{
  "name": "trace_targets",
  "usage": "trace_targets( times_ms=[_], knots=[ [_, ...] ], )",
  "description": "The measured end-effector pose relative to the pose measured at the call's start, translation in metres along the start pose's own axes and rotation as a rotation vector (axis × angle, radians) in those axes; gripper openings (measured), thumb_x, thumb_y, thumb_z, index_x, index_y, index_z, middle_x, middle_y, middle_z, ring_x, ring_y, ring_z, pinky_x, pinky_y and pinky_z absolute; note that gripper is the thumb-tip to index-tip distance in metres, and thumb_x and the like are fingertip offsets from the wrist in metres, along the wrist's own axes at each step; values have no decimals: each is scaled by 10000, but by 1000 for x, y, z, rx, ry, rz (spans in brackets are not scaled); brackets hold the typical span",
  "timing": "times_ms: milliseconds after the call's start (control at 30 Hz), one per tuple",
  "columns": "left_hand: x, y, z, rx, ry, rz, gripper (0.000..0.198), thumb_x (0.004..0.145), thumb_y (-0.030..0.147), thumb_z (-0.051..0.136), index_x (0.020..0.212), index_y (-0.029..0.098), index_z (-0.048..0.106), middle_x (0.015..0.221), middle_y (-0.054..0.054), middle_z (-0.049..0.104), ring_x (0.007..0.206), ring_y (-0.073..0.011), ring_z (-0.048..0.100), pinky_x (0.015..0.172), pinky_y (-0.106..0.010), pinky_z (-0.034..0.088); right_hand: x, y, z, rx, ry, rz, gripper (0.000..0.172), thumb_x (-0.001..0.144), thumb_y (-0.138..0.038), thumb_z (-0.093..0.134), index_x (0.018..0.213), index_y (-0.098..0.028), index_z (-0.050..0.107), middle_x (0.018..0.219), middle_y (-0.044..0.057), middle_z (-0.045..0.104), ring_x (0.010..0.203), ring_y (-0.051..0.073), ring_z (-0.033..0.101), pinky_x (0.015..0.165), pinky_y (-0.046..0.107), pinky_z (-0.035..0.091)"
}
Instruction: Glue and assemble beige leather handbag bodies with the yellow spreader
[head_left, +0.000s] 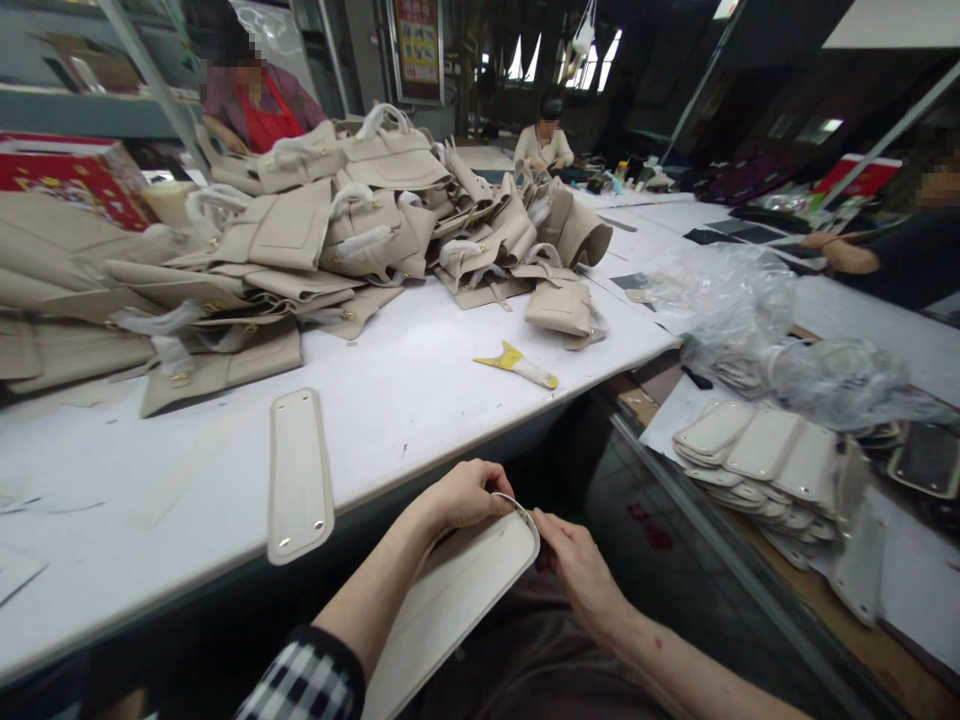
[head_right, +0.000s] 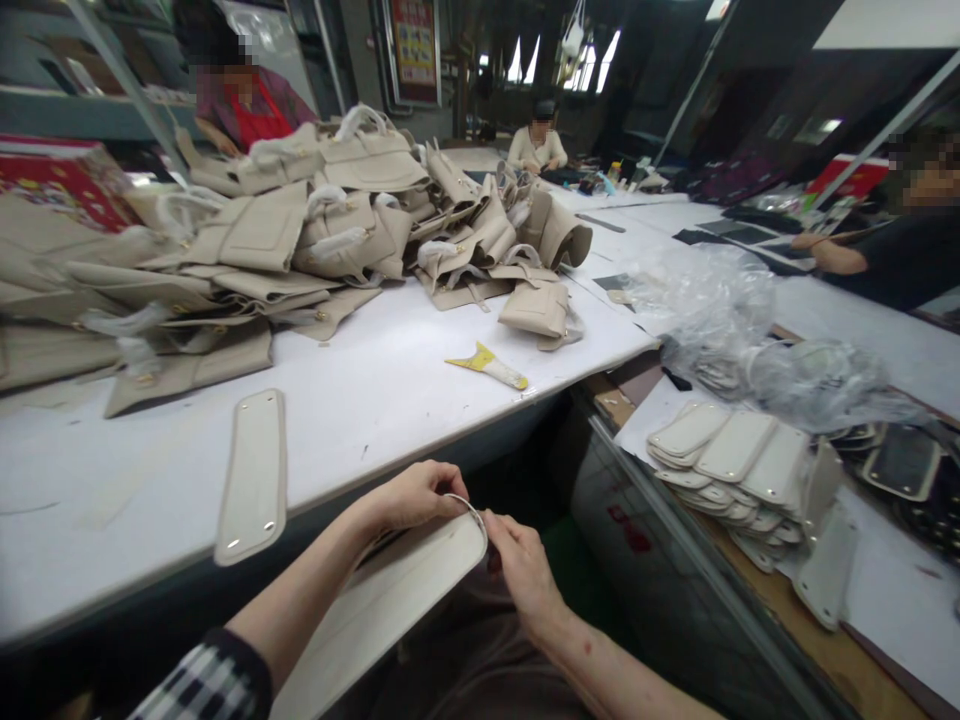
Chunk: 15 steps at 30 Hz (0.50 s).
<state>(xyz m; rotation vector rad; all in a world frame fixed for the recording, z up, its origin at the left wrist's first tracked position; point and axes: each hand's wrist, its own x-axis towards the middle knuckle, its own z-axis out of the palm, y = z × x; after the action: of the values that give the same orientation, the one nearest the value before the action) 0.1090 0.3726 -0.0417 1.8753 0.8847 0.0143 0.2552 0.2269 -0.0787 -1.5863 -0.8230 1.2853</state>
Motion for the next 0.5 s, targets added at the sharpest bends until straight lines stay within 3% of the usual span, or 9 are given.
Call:
trace_targets(
  times_ms=[300, 500],
  knots=[
    [-3, -2, 2, -29, 22, 9, 114, 704, 251, 642, 791, 189, 682, 786, 6, 689, 762, -172, 625, 628, -237, 439, 18, -6, -5, -52, -169, 33, 569, 841, -674, 543, 611, -154, 517, 621, -27, 394, 550, 103, 363, 518, 255, 283],
    [-3, -5, 3, -35, 41, 24, 117, 684, 243, 643, 783, 203, 691, 773, 11, 688, 752, -170, 627, 620, -238, 430, 23, -14, -7, -122, -236, 39, 551, 823, -656, 588, 628, -141, 564, 678, -18, 439, 602, 107, 390, 565, 258, 296]
  ],
)
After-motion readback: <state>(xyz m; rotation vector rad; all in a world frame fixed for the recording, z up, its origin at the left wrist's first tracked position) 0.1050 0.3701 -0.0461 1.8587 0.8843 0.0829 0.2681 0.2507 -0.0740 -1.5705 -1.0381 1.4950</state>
